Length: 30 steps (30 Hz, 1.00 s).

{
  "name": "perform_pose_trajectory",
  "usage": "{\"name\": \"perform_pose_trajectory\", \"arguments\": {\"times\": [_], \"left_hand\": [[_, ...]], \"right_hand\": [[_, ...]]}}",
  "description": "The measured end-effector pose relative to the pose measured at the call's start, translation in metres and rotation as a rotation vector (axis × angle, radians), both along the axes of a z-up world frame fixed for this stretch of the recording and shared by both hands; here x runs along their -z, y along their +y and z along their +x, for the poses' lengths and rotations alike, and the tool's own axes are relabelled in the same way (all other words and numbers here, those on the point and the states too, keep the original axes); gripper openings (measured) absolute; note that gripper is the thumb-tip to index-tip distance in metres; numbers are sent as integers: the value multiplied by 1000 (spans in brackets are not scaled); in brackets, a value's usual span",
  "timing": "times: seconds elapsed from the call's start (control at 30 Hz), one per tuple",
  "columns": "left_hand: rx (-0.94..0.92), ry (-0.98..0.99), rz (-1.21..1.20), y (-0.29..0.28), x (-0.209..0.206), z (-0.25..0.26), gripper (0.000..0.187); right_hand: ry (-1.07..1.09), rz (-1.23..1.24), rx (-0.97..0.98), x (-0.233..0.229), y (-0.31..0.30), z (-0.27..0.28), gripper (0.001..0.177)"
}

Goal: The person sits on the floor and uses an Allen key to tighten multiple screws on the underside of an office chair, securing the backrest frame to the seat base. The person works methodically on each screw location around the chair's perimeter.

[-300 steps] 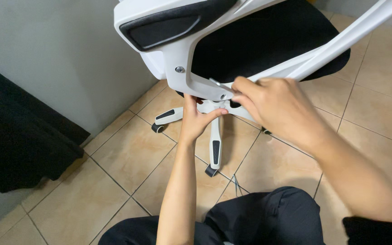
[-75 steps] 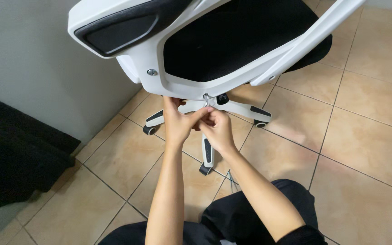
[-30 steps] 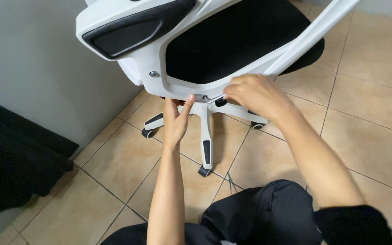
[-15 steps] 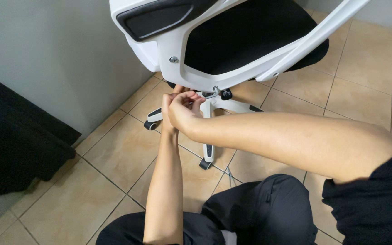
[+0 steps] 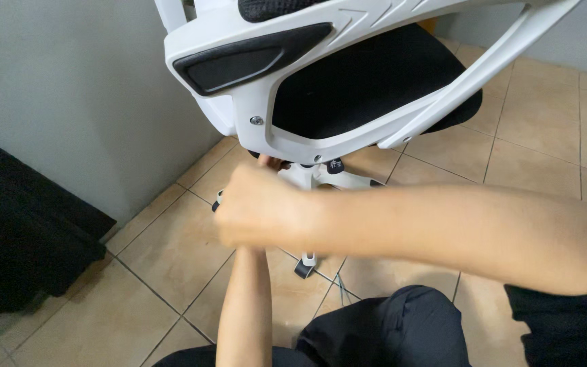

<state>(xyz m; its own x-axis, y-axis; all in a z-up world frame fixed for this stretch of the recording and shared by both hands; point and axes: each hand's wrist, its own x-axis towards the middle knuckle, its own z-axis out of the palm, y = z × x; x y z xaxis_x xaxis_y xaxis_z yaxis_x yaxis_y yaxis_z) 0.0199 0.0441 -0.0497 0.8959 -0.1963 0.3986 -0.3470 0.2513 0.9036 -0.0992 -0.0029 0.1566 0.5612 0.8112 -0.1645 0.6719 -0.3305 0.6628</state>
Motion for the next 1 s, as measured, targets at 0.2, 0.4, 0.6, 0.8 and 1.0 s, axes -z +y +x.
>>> {"name": "perform_pose_trajectory", "arguments": {"times": [0.2,0.4,0.6,0.8,1.0], "left_hand": [[261,-161,-496,-24,24,49,68],[144,-62,-315,-22,10,31,66],[-77,-119,-155,-38,-28,-5,59],[-265,-229,99,-42,-46,-19,83],[-280,-258,167,-42,-49,-19,76]], "right_hand": [[137,563,-152,1,-35,-52,19],[322,1614,356,95,-152,-12,12],[757,2263,176,207,-150,28,10],[702,2484,234,221,-104,54,23],[652,2570,171,222,-87,67,23]]}}
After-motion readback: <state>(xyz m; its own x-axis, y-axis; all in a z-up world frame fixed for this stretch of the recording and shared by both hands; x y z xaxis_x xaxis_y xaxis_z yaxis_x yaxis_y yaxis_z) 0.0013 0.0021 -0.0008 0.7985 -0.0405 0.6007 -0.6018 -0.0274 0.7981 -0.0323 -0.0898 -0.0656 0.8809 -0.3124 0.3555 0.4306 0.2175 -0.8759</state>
